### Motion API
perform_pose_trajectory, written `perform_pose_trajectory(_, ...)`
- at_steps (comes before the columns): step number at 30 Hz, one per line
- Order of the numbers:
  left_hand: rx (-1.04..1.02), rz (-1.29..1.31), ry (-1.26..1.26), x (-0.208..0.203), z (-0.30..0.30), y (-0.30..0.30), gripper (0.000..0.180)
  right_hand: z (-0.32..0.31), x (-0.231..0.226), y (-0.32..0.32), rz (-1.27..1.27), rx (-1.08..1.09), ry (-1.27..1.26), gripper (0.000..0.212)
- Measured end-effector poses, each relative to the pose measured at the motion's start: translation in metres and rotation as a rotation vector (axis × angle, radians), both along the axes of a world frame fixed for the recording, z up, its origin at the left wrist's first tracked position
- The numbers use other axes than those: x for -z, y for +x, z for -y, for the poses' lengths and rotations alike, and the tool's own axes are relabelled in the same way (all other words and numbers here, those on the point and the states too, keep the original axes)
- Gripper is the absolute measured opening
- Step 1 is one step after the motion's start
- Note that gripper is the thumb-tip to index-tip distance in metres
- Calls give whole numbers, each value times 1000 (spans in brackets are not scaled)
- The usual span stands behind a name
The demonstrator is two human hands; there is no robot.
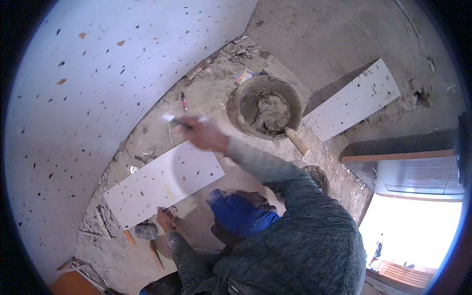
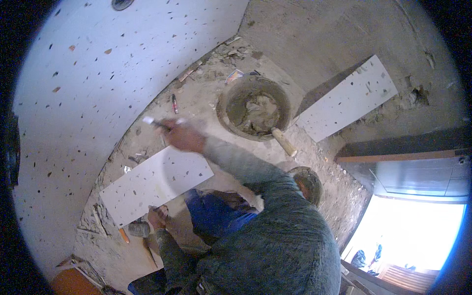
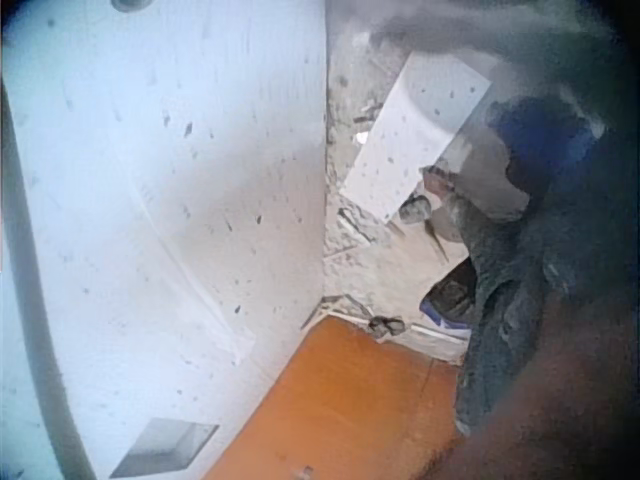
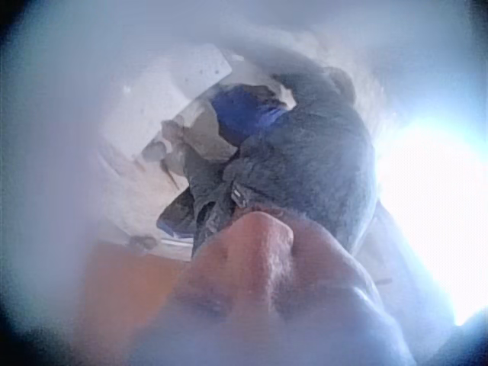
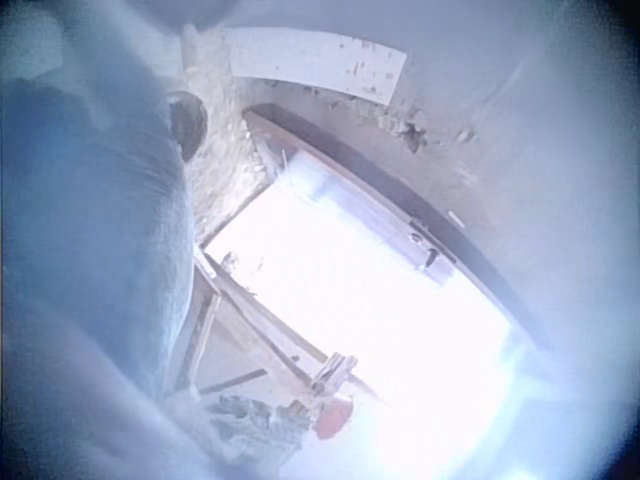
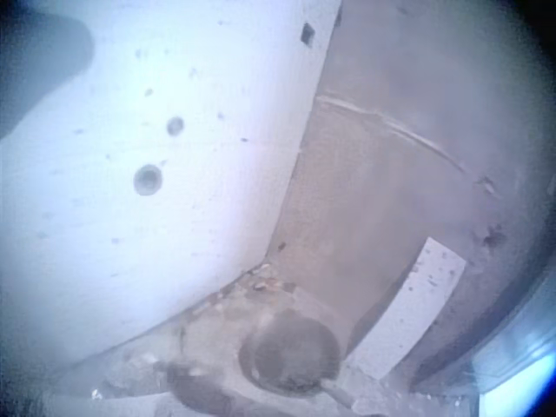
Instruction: The person measures a wall opening with a tape measure, then picks up a white terrazzo tile and marks it with a pencil using a metal ruler and tape measure. The person repeatedly measures the wall and tile to align markings.
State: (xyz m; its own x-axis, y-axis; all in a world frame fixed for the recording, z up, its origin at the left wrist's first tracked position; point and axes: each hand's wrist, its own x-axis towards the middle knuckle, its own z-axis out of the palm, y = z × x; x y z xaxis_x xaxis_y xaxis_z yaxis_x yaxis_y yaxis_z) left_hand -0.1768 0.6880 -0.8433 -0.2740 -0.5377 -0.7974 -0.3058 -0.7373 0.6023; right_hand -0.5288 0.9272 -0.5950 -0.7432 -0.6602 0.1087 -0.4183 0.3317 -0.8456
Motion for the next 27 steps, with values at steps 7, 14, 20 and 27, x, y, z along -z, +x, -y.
perform_pose_trajectory(7, 247, -41, -233, -25, -37, -22, 44, -277, -44, -124, 31, 944, 80, 37)
perform_pose_trajectory(14, 560, 223, -532, -16, -30, -33, 32, -453, 152, -203, -177, 1053, 486, 39)
perform_pose_trajectory(20, 1034, 922, -1175, -11, 17, -11, 41, -461, 259, -206, -48, 823, 615, 49)
perform_pose_trajectory(27, 914, 1485, -1427, -27, 62, 43, 86, -428, 311, -210, -162, 723, 509, 54)
